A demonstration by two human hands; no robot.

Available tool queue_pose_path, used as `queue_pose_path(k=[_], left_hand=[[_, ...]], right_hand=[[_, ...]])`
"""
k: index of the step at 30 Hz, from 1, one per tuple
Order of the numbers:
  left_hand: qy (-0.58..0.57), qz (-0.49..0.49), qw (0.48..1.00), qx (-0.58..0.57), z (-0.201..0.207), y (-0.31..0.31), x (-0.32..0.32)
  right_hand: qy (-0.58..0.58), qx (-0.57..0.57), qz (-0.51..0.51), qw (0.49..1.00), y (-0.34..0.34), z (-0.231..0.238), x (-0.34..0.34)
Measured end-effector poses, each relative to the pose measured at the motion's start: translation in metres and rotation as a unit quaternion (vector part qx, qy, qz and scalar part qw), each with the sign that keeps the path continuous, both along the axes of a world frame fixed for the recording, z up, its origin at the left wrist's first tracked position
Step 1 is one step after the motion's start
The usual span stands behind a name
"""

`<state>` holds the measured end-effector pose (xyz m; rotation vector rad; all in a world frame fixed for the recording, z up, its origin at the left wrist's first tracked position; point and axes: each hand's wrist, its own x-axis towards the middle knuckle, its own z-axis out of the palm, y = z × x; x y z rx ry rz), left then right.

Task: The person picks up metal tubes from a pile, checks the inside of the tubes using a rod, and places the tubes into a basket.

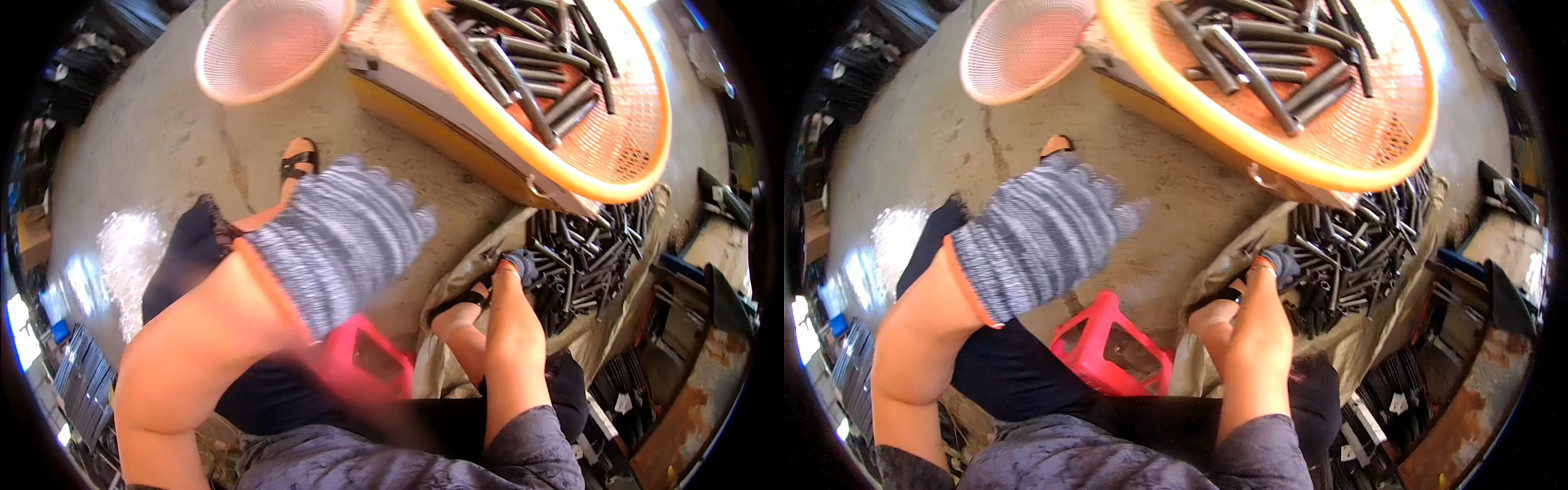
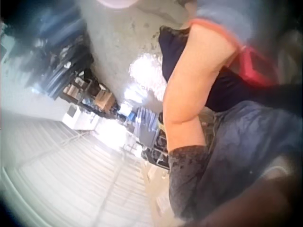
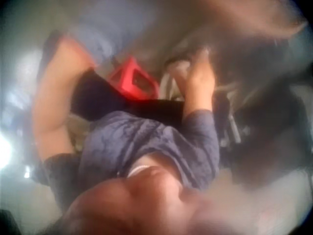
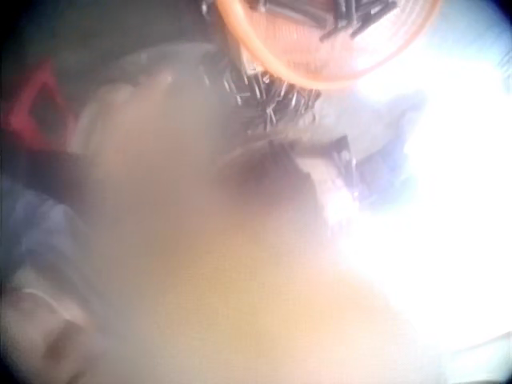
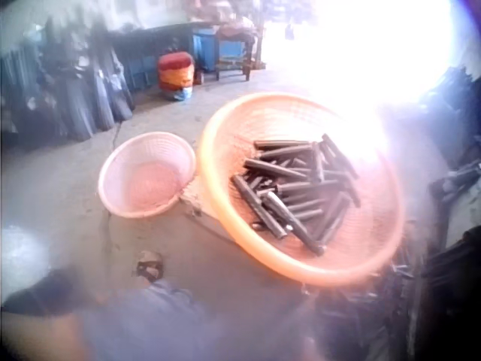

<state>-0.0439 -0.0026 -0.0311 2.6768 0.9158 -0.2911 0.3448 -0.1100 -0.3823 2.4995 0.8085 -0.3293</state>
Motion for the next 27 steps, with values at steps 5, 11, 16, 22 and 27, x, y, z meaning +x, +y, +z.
queue_pose_path(k=[5, 11, 16, 22, 27], left_hand=[[-0.009, 0.09, 0.996, -0.021, 0.035, -0.007, 0.004], [0.05, 0.017, 0.997, -0.054, 0.007, 0.004, 0.044], [0.072, 0.024, 0.995, -0.07, 0.016, 0.002, 0.045], [0.036, 0.038, 0.997, -0.054, 0.006, 0.004, 0.064], [-0.006, 0.047, 0.998, -0.03, 0.002, 0.008, 0.079]], right_hand=[[0.027, -0.176, 0.297, 0.938, 0.017, 0.004, -0.016], [0.05, -0.059, 0.221, 0.972, 0.024, -0.027, -0.01], [0.075, -0.015, 0.222, 0.972, 0.032, -0.033, -0.026], [0.097, 0.027, 0.198, 0.975, 0.021, -0.032, -0.028], [0.123, 0.086, 0.156, 0.976, 0.014, -0.015, -0.041]])
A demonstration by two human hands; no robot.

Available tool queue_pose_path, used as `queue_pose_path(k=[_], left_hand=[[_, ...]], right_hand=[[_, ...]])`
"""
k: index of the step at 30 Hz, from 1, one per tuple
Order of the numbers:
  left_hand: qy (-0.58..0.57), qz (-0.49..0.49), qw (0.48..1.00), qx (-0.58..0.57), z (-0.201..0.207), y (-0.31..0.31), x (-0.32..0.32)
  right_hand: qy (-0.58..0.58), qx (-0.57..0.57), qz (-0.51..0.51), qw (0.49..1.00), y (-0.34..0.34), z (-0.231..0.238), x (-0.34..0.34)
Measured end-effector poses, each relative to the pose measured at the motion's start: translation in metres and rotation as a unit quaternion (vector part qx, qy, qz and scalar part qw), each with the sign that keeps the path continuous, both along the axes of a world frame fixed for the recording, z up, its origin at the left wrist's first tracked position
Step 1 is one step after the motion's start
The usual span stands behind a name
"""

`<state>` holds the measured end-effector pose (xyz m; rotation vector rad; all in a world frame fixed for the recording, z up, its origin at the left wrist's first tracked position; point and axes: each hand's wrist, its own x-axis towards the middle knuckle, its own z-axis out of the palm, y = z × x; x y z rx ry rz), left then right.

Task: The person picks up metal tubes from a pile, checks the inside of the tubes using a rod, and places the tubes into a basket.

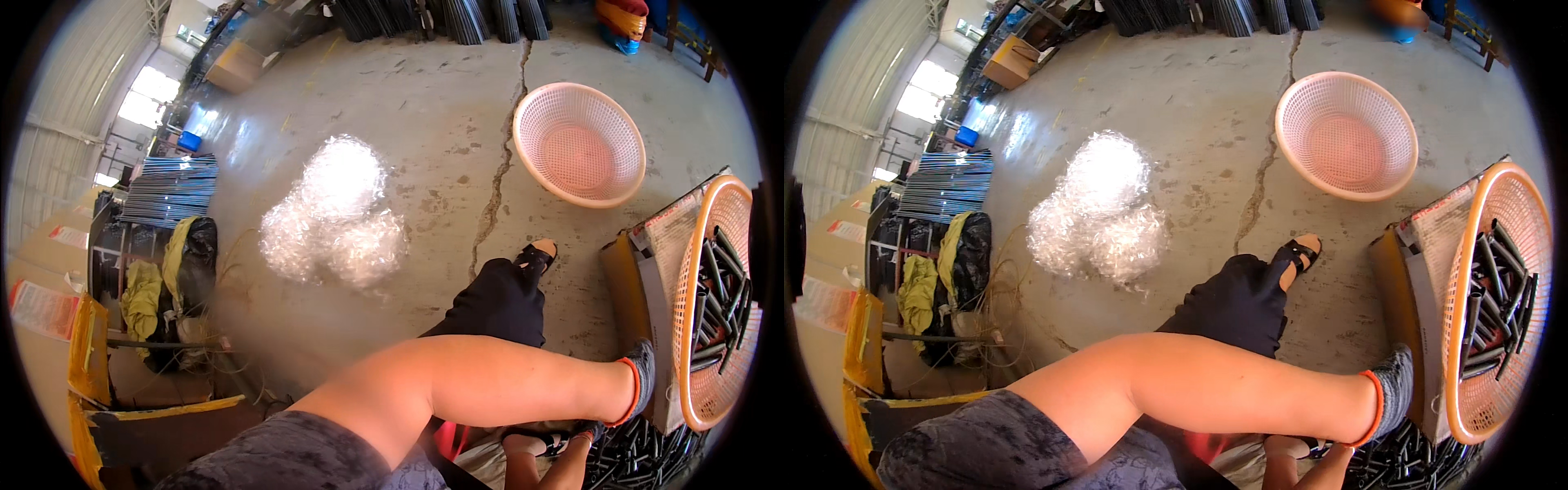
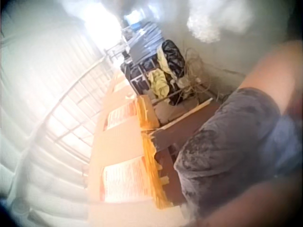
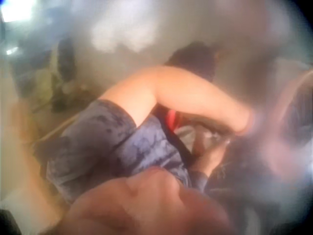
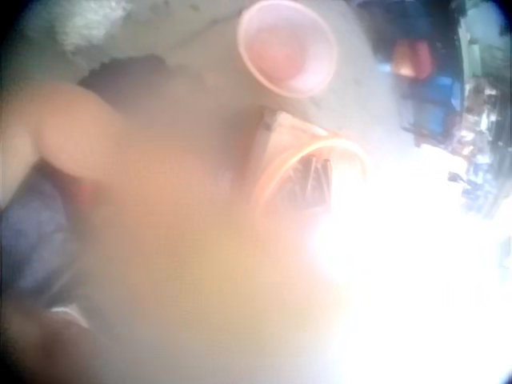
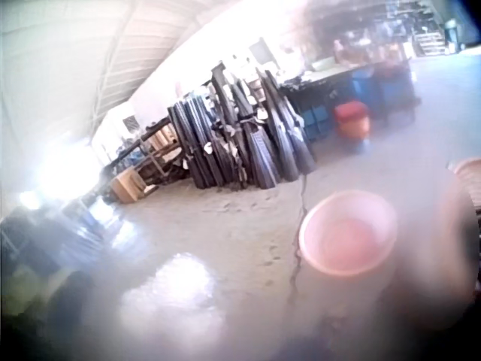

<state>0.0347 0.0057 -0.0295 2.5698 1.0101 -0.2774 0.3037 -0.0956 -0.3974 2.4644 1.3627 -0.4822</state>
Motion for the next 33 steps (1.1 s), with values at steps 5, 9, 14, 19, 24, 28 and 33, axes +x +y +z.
queue_pose_path(k=[5, 9, 14, 19, 24, 28, 33], left_hand=[[-0.059, 0.025, 0.997, 0.032, -0.006, -0.001, 0.005], [-0.197, 0.205, 0.953, 0.106, -0.077, 0.008, 0.025], [-0.076, 0.078, 0.993, 0.04, 0.02, -0.011, -0.039], [-0.087, 0.126, 0.988, -0.004, 0.058, -0.008, -0.062], [-0.315, 0.232, 0.909, -0.145, 0.081, -0.006, -0.076], [-0.584, 0.251, 0.752, -0.173, 0.049, 0.007, -0.046], [-0.703, 0.282, 0.611, -0.23, 0.031, 0.02, -0.046]], right_hand=[[0.091, 0.127, -0.099, 0.983, -0.017, 0.016, -0.021], [0.224, 0.28, -0.174, 0.917, -0.033, 0.033, -0.081], [0.381, 0.43, -0.246, 0.781, -0.06, 0.09, -0.162], [0.57, 0.462, -0.138, 0.665, -0.065, 0.192, -0.222], [0.592, 0.441, 0.084, 0.669, -0.027, 0.335, -0.22], [0.427, 0.476, 0.263, 0.722, 0.011, 0.324, -0.186], [0.415, 0.365, 0.394, 0.734, 0.036, 0.391, -0.192]])
